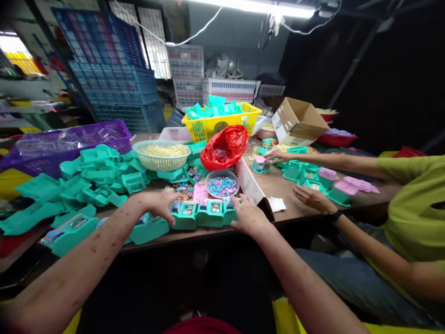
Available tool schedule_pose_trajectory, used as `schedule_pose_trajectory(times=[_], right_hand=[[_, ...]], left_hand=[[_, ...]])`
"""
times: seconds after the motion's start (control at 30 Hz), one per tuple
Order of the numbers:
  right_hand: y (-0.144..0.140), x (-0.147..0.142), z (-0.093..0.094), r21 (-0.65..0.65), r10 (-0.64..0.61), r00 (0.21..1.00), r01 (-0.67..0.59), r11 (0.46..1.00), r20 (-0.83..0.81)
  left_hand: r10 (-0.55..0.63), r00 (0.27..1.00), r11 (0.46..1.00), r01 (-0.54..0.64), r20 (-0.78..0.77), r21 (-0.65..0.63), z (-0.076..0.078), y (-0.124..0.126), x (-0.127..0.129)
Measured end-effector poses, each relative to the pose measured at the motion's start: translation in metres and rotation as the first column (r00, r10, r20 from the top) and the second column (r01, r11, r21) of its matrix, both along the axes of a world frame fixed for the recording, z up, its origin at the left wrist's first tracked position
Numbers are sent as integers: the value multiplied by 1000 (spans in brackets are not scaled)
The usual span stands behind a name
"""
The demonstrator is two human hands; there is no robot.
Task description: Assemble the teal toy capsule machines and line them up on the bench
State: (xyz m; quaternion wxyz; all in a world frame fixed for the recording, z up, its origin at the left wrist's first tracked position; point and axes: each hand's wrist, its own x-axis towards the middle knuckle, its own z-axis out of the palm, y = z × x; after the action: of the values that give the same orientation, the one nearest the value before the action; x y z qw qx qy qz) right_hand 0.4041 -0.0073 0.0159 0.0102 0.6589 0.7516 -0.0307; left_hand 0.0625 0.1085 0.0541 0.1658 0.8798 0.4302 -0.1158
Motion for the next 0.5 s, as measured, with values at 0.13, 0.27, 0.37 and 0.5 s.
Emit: schedule_pose_trajectory(times=[0.13,0.27,0.37,0.5], right_hand=[[10,-6,-8,-34,-12,1000,12,999,3],[21,-8,-2,-30,-18,1000,18,999,11],[26,-7,4,-64,-33,999,35,997,20],[15,-14,16,-31,-36,999,36,999,19]], left_hand=[[-29,999,999,29,14,-27,-12,-5,-8],[-38,996,998,34,83,47,-3,-13,-11],[-34,994,994,22,104,108,23,-17,-16],[7,988,982,-36,152,187,69,-16,-29]])
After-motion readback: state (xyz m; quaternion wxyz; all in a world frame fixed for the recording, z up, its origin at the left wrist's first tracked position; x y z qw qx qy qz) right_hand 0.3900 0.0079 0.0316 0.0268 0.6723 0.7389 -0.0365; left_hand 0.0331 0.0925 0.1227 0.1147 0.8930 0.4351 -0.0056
